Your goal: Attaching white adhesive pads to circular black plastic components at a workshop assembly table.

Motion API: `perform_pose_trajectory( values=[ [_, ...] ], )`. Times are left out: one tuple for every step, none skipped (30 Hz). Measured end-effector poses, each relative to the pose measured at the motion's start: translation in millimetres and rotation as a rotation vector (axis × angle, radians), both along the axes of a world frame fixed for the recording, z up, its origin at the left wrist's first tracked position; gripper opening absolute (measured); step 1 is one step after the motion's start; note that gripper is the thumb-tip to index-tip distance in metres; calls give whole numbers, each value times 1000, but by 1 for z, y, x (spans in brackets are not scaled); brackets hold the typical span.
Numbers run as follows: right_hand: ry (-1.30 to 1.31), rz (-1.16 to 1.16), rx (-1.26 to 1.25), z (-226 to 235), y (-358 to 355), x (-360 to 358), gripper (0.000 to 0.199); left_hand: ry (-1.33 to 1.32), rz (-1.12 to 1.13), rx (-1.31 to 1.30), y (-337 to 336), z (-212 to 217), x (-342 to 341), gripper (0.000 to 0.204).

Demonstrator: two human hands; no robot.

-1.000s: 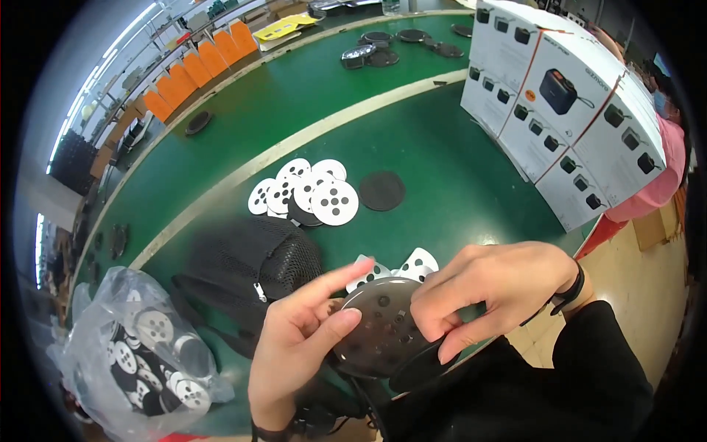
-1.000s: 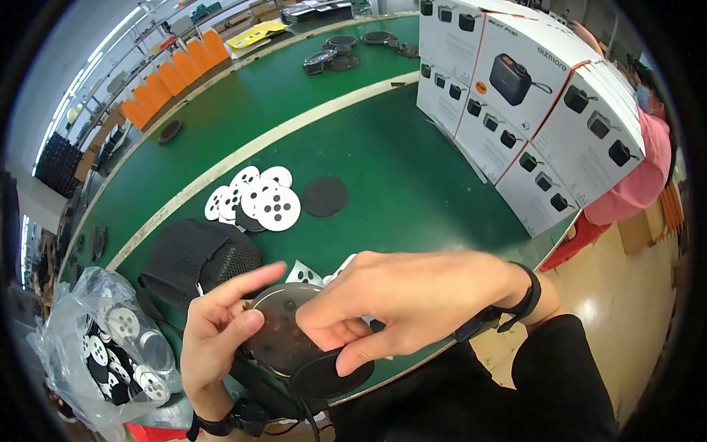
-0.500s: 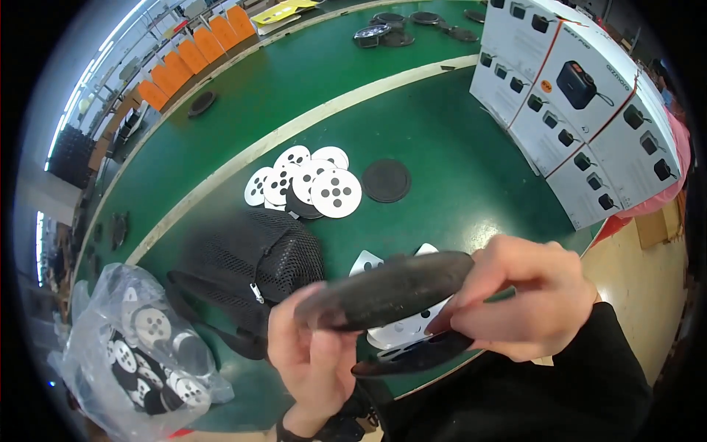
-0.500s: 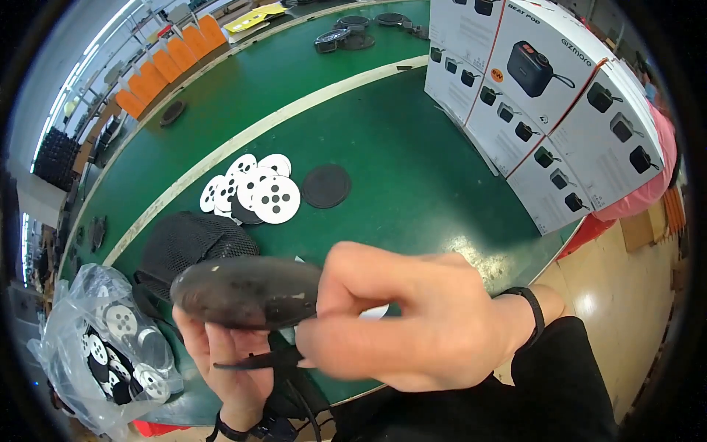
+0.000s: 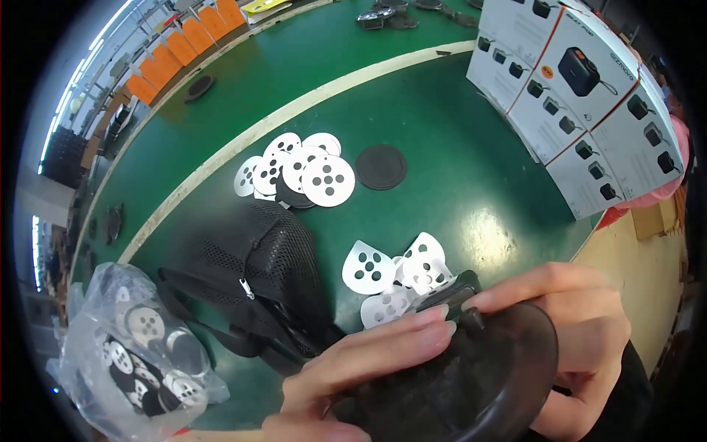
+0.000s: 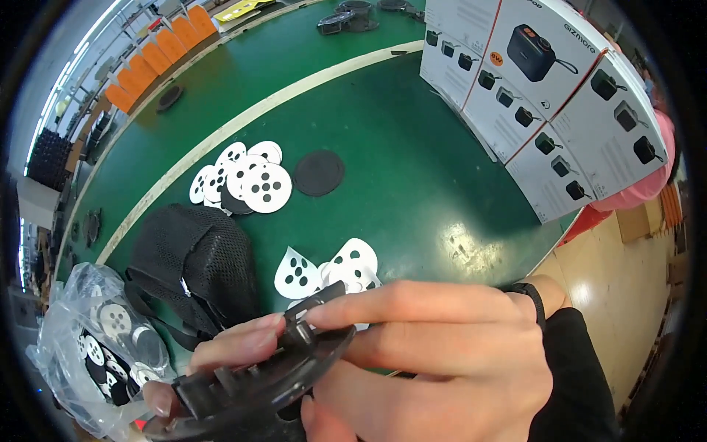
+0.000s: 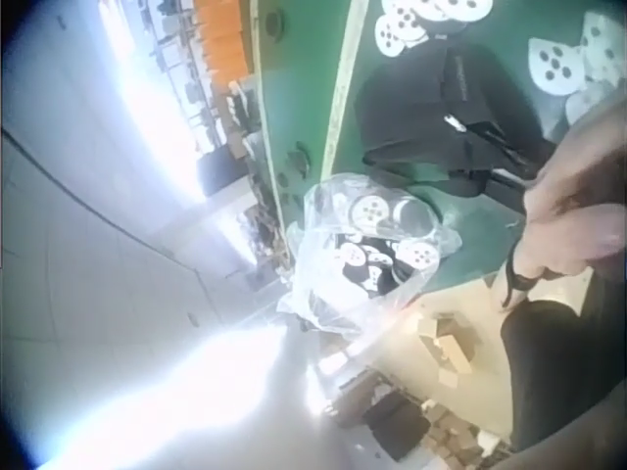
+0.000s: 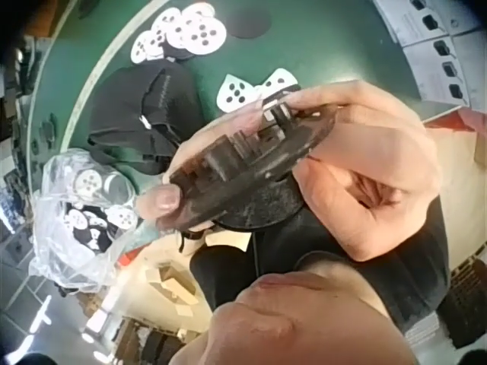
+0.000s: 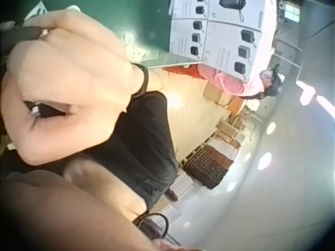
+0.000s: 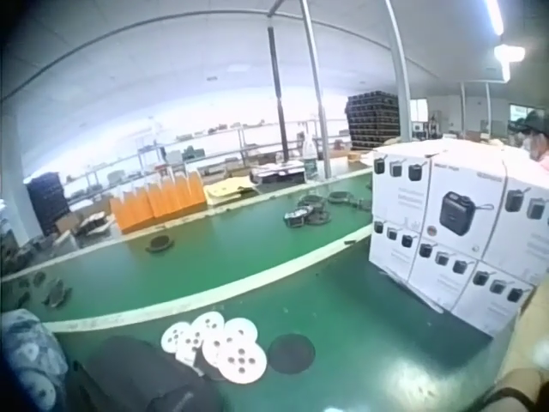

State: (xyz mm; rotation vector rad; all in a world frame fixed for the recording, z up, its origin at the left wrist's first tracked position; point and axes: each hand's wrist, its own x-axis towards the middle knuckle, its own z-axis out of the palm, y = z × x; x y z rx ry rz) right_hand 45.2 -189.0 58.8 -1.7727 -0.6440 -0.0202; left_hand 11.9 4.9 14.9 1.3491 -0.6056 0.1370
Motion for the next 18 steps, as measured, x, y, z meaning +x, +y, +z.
perform_pose_trajectory(
  values=[
    [7,8,8,14,1,7,15,11,-25,17,4,5,0,23],
    [-127,136,-122,30,3,19,16,17,-17,25,5,10,-1,23],
    [-264,253,-260,37,3,27,18,20,-18,63,4,12,0,22],
    [-262,251,-261,27,2,24,18,21,-19,102,3,13,0,22],
    [-319,153,-65,10,3,17,19,22,-21,101,2,12,1,22],
    [-364,66,140,-3,11,17,20,34,-27,49,5,6,-1,23],
    [-355,76,149,-11,15,19,20,46,-34,-3,8,1,-2,25],
    [-474,96,195,-17,21,24,22,54,-22,3,12,-1,-4,25],
    [-617,79,201,-10,15,24,24,65,-58,-26,6,4,-2,26],
    [-633,49,166,-2,6,23,24,76,-97,-57,0,8,1,27],
    [-683,90,103,7,-5,20,26,61,-142,-81,-7,12,3,27],
    [-700,181,112,2,2,26,28,118,-109,-83,-2,12,0,30],
    [-686,196,140,-6,11,30,28,173,-81,-88,1,12,-2,32],
    [-713,113,239,-17,20,32,30,227,-53,-94,4,12,-4,35],
    [-735,27,338,-26,27,35,32,281,-25,-100,6,13,-5,38],
    [-738,16,327,-23,25,34,32,319,-35,-127,2,14,-5,41],
    [-748,20,343,-21,24,33,30,359,-41,-151,-1,17,-5,44],
    [-758,21,352,-20,22,31,27,399,-53,-179,-3,17,-5,47]
  ],
)
